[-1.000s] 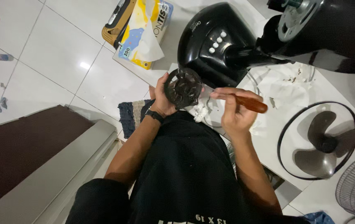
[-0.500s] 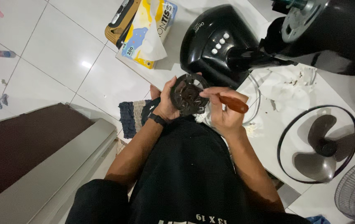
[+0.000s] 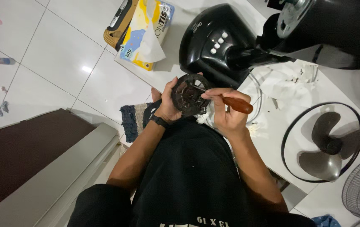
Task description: The person assembles a black electric fan by attaching the motor housing to the base, inserting and tightening a screw, and cleaning the fan blade hub with a tissue. The person uses a screwdriver and tissue during the process.
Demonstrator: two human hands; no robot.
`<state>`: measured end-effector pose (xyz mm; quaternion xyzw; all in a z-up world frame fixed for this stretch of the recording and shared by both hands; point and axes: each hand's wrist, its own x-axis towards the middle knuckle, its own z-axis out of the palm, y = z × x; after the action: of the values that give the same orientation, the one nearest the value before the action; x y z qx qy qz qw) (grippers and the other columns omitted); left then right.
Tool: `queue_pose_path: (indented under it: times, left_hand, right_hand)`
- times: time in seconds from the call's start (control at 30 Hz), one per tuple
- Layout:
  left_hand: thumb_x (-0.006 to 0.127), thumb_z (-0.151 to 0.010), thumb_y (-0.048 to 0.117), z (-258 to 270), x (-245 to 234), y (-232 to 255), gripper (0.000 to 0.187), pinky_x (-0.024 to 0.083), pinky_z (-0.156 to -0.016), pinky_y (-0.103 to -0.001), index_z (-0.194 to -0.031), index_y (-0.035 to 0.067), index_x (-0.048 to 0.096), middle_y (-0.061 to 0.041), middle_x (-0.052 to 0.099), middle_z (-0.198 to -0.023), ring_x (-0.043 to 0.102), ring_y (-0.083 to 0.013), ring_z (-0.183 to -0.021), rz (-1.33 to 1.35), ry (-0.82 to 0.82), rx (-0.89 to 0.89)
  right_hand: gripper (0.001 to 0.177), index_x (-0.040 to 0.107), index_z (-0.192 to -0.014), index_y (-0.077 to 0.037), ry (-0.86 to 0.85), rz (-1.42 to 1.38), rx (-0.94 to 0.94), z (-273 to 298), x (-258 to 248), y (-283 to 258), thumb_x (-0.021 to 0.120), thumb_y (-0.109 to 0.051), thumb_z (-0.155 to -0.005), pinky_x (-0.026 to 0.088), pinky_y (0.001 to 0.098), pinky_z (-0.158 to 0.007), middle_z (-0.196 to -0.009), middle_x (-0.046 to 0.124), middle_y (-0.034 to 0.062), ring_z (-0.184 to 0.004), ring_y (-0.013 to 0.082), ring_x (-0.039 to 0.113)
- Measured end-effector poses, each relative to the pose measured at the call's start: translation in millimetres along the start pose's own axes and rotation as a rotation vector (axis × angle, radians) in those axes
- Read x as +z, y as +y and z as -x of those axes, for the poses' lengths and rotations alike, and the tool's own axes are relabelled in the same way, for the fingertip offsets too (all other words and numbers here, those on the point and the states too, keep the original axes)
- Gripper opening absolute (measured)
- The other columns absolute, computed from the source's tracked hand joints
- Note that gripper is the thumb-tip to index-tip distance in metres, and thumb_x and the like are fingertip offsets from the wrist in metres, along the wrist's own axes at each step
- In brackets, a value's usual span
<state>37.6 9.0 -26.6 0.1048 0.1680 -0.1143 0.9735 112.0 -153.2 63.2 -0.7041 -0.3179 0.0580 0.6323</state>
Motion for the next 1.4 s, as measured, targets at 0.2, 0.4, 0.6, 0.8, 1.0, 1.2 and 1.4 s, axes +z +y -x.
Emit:
queue_pose_path:
  times: [0.2, 0.4, 0.6, 0.8, 1.0, 1.2, 1.4]
  left_hand:
    - [0.036, -0.103, 0.058, 2.0, 5.9, -0.6, 0.078, 0.052, -0.110, -0.046, -0.158, 0.003, 0.039, -0.019, 0.058, -0.144, 0.060, -0.0295, -0.130, -0.070, -0.006, 0.017]
    - [0.039, -0.103, 0.056, -0.3, -4.8, -4.1, 0.076, 0.051, -0.110, -0.045, -0.158, 0.003, 0.041, -0.018, 0.060, -0.142, 0.062, -0.0287, -0.128, -0.065, -0.020, -0.004]
    - [0.047, -0.104, 0.052, -6.6, -28.7, -16.0, 0.063, 0.054, -0.106, -0.048, -0.141, 0.001, 0.055, -0.018, 0.065, -0.132, 0.066, -0.0312, -0.119, -0.026, 0.090, -0.067]
    - [0.049, -0.100, 0.053, -15.2, -30.3, -12.3, 0.063, 0.057, -0.100, -0.048, -0.136, 0.003, 0.059, -0.018, 0.068, -0.128, 0.068, -0.0312, -0.114, 0.019, 0.060, -0.085]
    - [0.050, -0.102, 0.053, -27.3, -37.4, -14.2, 0.063, 0.056, -0.100, -0.048, -0.137, 0.001, 0.058, -0.020, 0.067, -0.129, 0.067, -0.0316, -0.114, 0.023, 0.113, -0.080]
    - [0.049, -0.092, 0.063, -32.1, -51.6, -4.4, 0.077, 0.056, -0.099, -0.047, -0.137, 0.002, 0.058, -0.019, 0.067, -0.128, 0.068, -0.0316, -0.114, 0.008, 0.178, -0.112]
    - [0.050, -0.091, 0.064, -33.2, -64.9, -7.5, 0.080, 0.056, -0.099, -0.044, -0.137, 0.000, 0.058, -0.019, 0.068, -0.126, 0.068, -0.0313, -0.112, -0.008, 0.209, -0.104]
  right_hand:
    - [0.027, 0.031, -0.119, -0.003, 0.004, 0.012, -0.055, -0.4, 0.0, -0.5, 0.052, 0.009, -0.108, 0.067, 0.0417, -0.089, -0.106, 0.069, 0.0254, -0.094, 0.0318, 0.076]
    - [0.026, 0.036, -0.119, -0.001, 0.003, 0.021, -0.048, 0.4, -0.3, 4.2, 0.059, 0.004, -0.107, 0.067, 0.0360, -0.081, -0.104, 0.071, 0.0232, -0.092, 0.0295, 0.077]
    - [0.029, 0.039, -0.122, 0.000, -0.070, 0.056, 0.018, 7.1, 1.8, 10.5, 0.061, 0.005, -0.105, 0.066, 0.0356, -0.085, -0.108, 0.071, 0.0226, -0.096, 0.0270, 0.076]
    - [0.031, 0.037, -0.121, -0.003, 0.003, 0.021, -0.025, 10.1, 0.9, 11.1, 0.062, 0.008, -0.106, 0.066, 0.0361, -0.090, -0.113, 0.070, 0.0232, -0.102, 0.0271, 0.076]
    - [0.030, 0.040, -0.119, -0.001, -0.003, 0.133, 0.005, 7.6, 0.2, 10.5, 0.063, 0.009, -0.103, 0.066, 0.0353, -0.085, -0.107, 0.072, 0.0244, -0.097, 0.0274, 0.076]
    - [0.026, 0.040, -0.121, -0.003, -0.001, 0.002, -0.019, 8.3, 3.5, 16.5, 0.061, 0.000, -0.106, 0.068, 0.0336, -0.081, -0.107, 0.073, 0.0220, -0.091, 0.0271, 0.079]
    - [0.008, 0.065, -0.107, 0.005, -0.077, -0.044, 0.182, 6.7, 11.6, 15.9, 0.060, -0.002, -0.108, 0.065, 0.0338, -0.085, -0.102, 0.076, 0.0197, -0.093, 0.0257, 0.078]
